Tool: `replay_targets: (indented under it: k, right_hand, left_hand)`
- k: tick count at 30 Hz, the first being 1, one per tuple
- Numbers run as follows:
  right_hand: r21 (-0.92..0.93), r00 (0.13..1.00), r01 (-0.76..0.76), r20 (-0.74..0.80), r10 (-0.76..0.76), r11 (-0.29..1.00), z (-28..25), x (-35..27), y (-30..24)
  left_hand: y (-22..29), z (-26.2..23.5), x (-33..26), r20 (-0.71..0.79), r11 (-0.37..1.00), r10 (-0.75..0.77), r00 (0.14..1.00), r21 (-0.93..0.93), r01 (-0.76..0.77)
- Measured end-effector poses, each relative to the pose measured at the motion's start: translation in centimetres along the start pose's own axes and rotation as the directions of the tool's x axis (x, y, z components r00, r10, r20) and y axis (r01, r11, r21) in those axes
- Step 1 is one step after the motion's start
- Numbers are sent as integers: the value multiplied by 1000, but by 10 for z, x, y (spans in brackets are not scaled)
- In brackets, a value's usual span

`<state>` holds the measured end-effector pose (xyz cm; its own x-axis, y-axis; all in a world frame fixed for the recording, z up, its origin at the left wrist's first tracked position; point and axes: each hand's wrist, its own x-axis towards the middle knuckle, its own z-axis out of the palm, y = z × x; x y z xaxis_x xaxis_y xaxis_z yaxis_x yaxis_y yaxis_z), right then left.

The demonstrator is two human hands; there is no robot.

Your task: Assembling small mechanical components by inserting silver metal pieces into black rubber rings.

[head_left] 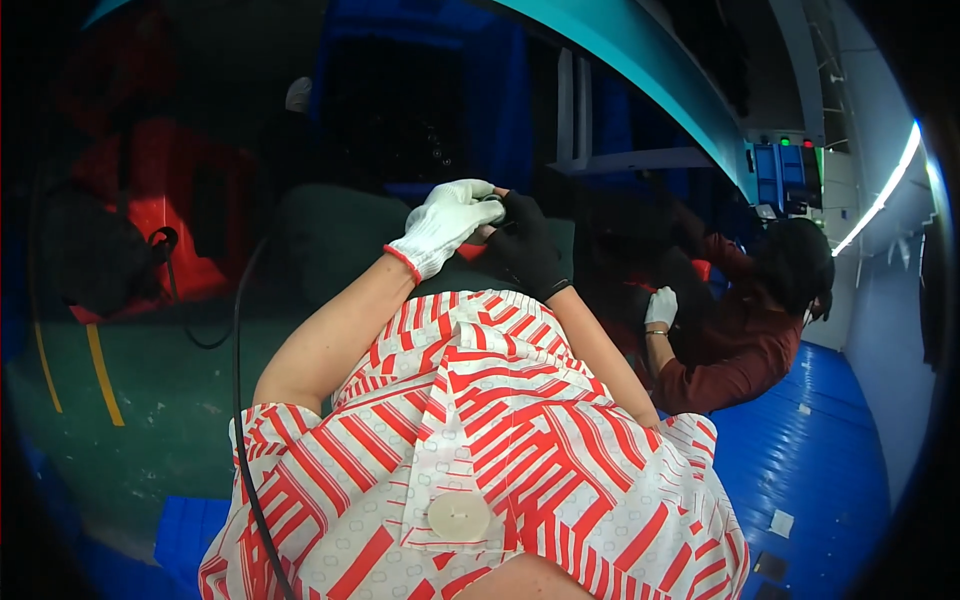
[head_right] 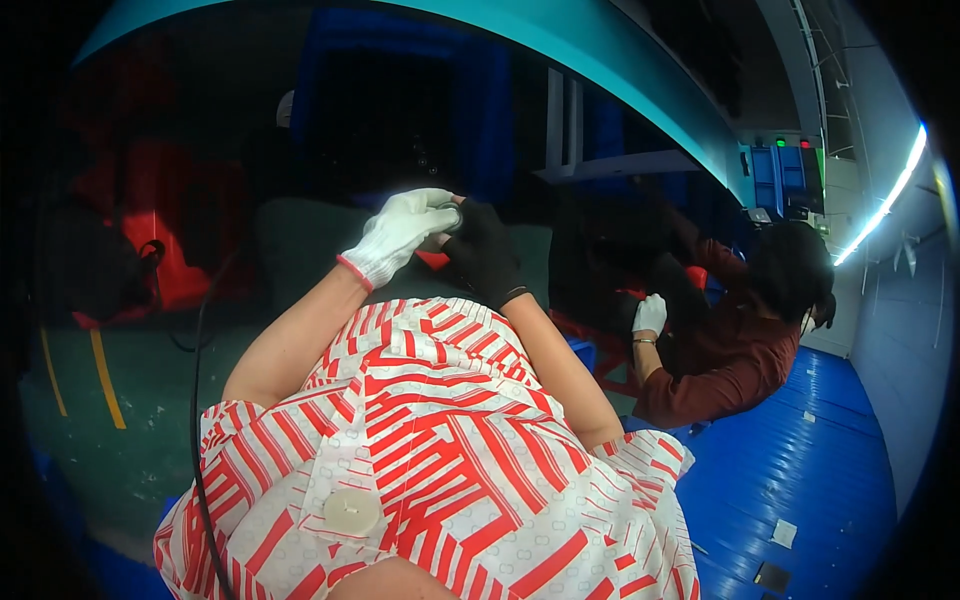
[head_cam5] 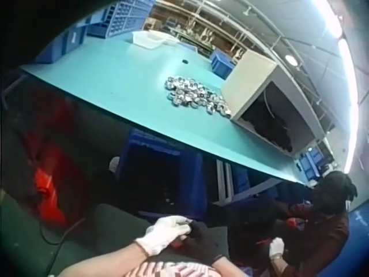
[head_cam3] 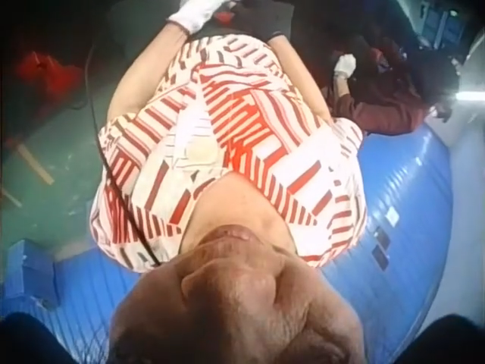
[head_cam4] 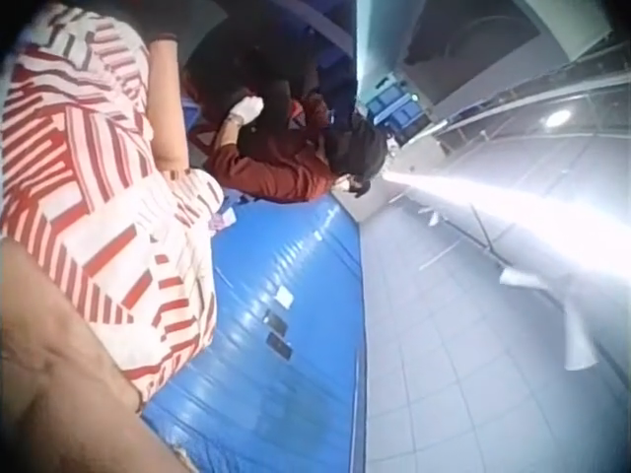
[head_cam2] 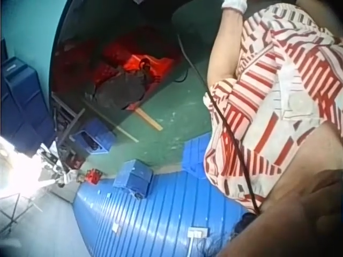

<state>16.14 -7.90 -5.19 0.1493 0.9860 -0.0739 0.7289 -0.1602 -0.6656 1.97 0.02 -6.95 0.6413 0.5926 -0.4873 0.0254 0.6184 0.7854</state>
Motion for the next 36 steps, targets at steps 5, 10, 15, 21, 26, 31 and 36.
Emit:
replay_targets:
  k: [5,10,15,21,26,31,36]
  right_hand:
    - [-32,999,-36,11,36,999,-3,1,0]
    - [-62,998,8,66,-4,998,1,1,9]
    - [63,997,3,72,-7,998,3,-2,9]
    - [130,999,-44,-14,47,990,10,-7,21]
    - [138,996,24,-84,-13,990,-2,-6,9]
    - [160,997,48,-63,-38,986,-2,-3,6]
    - [180,999,-35,-1,35,983,-8,-3,5]
  left_hand:
    - [8,3,-4,14,999,5,1000,35,-6]
    - [14,6,-10,2,991,26,1000,133,-26]
    - [13,8,-10,-7,983,4,1000,183,-3]
    - [-1,15,-4,-19,992,79,997,99,-76]
    - [-2,15,-2,3,996,-52,999,-71,52]
    - [-3,10,-1,-28,999,-38,999,-13,38]
    - [5,21,-2,3,999,-3,1000,-44,3]
